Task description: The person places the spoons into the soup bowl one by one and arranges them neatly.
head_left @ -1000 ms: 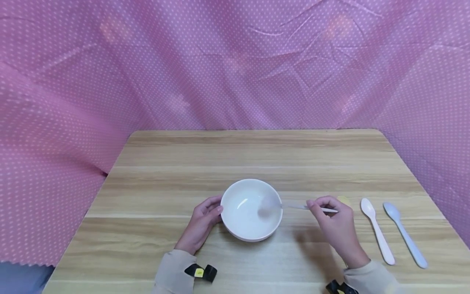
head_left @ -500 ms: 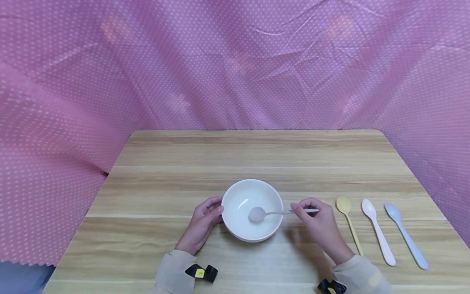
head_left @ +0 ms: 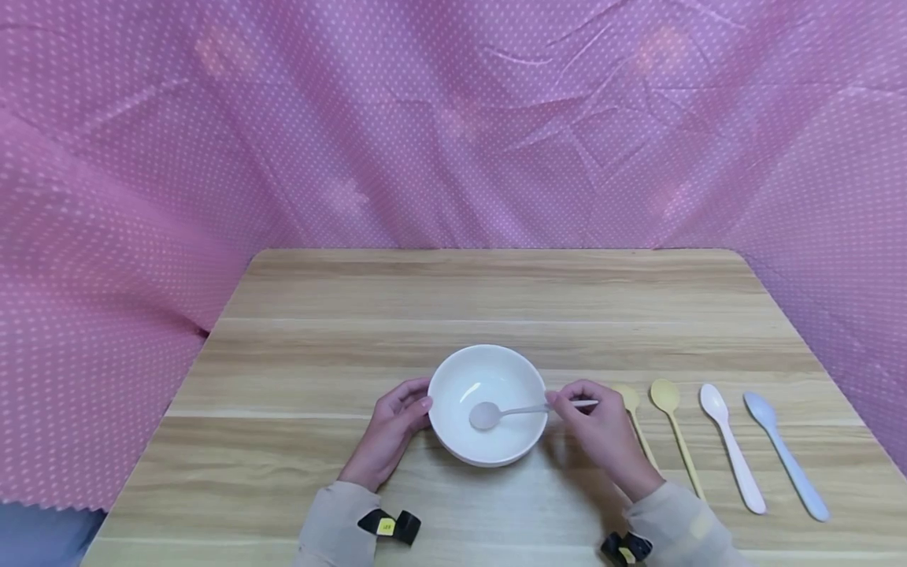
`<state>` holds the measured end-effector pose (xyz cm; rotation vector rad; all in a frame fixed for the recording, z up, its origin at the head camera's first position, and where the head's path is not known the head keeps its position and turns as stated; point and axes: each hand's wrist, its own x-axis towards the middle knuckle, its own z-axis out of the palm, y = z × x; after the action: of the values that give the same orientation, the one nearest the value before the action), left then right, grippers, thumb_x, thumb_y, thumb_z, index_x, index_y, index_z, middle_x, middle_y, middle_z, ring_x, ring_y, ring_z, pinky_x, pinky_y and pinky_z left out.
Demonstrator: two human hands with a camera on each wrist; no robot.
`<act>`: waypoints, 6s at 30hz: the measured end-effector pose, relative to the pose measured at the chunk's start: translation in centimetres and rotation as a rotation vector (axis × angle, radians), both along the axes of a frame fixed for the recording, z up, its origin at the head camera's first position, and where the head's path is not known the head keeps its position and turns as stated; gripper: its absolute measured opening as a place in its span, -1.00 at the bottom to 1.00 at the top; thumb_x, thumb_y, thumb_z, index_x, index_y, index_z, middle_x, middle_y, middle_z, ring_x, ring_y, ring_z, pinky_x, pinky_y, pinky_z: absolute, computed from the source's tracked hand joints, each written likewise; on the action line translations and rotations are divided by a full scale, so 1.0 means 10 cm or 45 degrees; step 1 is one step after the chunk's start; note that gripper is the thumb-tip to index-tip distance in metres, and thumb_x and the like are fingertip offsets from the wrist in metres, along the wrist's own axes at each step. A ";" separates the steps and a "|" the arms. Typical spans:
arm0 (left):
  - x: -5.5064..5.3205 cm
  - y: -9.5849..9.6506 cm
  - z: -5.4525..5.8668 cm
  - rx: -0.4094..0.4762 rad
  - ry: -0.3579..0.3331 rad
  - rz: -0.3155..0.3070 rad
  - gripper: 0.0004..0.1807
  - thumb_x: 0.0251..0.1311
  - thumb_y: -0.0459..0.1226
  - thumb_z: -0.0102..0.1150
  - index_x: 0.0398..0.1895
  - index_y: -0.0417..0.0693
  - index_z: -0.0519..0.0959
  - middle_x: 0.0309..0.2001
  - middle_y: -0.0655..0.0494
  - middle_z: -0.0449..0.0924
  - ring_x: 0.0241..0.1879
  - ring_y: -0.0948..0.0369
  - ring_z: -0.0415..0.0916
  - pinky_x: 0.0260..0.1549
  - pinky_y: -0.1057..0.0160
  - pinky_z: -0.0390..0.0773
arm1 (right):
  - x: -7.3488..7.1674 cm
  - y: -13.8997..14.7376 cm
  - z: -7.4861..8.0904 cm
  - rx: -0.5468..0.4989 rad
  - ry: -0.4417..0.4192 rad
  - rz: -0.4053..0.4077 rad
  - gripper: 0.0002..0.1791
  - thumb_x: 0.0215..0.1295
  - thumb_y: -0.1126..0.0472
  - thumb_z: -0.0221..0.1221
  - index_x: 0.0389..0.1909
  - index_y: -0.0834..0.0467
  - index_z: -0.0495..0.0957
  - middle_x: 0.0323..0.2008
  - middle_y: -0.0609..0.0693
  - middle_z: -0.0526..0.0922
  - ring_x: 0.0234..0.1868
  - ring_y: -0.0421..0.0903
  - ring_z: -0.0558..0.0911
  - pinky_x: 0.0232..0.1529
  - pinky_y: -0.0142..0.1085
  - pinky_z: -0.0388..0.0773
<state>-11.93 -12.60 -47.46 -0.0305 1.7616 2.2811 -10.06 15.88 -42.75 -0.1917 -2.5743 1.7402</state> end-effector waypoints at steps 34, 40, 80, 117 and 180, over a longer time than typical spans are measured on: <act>0.00 0.00 0.03 -0.016 0.003 0.002 -0.50 0.21 -0.27 0.14 0.20 -0.30 0.36 0.13 -0.22 0.43 -0.01 0.17 0.50 -0.07 0.25 0.58 | 0.07 0.22 0.01 0.025 0.052 0.110 -0.79 0.16 0.16 0.29 -0.41 0.25 0.57 -0.52 -0.07 0.56 -0.49 -0.25 0.48 -0.47 -0.43 0.46; -0.01 0.01 0.03 -0.025 -0.002 0.012 -0.51 0.21 -0.26 0.15 0.19 -0.27 0.37 0.11 -0.18 0.45 -0.01 0.17 0.52 -0.06 0.24 0.58 | 0.19 0.41 0.06 0.127 0.097 0.072 -0.82 0.17 0.18 0.28 -0.41 0.24 0.57 -0.52 -0.10 0.58 -0.48 -0.27 0.50 -0.44 -0.44 0.50; 0.00 -0.01 0.02 -0.001 -0.021 -0.001 -0.51 0.21 -0.29 0.15 0.19 -0.30 0.37 0.13 -0.21 0.44 0.03 0.13 0.49 -0.04 0.23 0.57 | 0.57 1.40 -0.12 0.626 0.351 -0.362 -0.93 0.06 0.32 0.30 -0.51 0.21 0.59 -0.67 -0.38 0.44 -0.61 -0.49 0.37 -0.60 -0.61 0.30; 0.02 -0.01 0.02 0.008 -0.006 -0.006 -0.49 0.22 -0.27 0.14 0.19 -0.32 0.35 0.12 -0.18 0.45 0.01 0.18 0.50 -0.03 0.26 0.57 | 0.67 2.14 -0.19 0.919 -0.482 0.081 -0.44 0.30 -0.10 0.07 -0.19 0.41 0.53 -0.41 0.02 0.70 -0.42 -0.14 0.56 -0.47 -0.27 0.41; 0.02 -0.04 0.04 -0.007 -0.045 -0.028 -0.48 0.21 -0.20 0.16 0.19 -0.25 0.37 0.14 -0.17 0.43 0.07 0.13 0.47 0.00 0.22 0.55 | 0.45 0.73 0.49 0.379 -0.072 0.114 -0.76 0.23 0.11 0.23 -0.24 0.23 0.61 -0.42 -0.04 0.63 -0.47 -0.28 0.47 -0.50 -0.40 0.42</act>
<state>-11.71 -12.96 -47.09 -0.0515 1.7424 2.2462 -5.54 23.20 -37.81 -0.1201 -2.8810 1.3673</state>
